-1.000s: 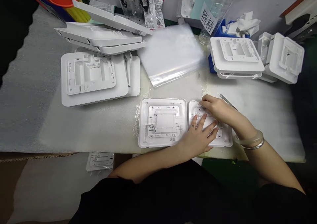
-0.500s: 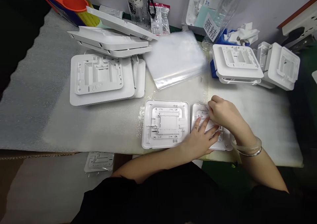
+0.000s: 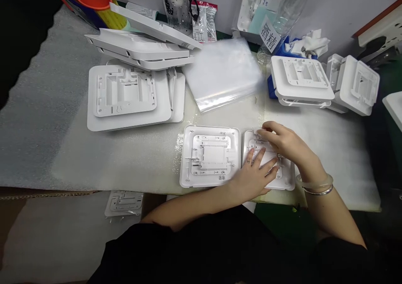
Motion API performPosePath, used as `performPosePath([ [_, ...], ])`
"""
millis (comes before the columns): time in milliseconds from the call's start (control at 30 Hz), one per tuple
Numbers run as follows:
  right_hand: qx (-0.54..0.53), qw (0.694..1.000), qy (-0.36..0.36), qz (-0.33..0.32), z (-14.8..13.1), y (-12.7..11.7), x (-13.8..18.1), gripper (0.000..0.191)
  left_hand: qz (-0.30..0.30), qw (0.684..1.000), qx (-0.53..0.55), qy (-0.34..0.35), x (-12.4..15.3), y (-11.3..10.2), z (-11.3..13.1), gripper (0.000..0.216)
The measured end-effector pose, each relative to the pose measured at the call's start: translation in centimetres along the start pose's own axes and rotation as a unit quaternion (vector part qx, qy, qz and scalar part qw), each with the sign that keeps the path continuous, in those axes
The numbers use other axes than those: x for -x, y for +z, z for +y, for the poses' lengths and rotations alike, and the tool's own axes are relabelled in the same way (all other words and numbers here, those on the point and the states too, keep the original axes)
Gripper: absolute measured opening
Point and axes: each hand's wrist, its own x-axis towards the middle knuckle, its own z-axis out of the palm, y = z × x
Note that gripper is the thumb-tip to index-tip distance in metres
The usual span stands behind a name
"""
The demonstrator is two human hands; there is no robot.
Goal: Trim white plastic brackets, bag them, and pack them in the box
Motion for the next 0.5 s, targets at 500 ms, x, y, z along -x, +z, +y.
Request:
performPosePath([
  [500, 0.052, 0.973, 0.125, -0.187, -1.8, -0.1, -2.2, 0.029, -0.003, 1.000, 0.024, -0.003, 0.1, 0.1, 0.0, 0.068],
])
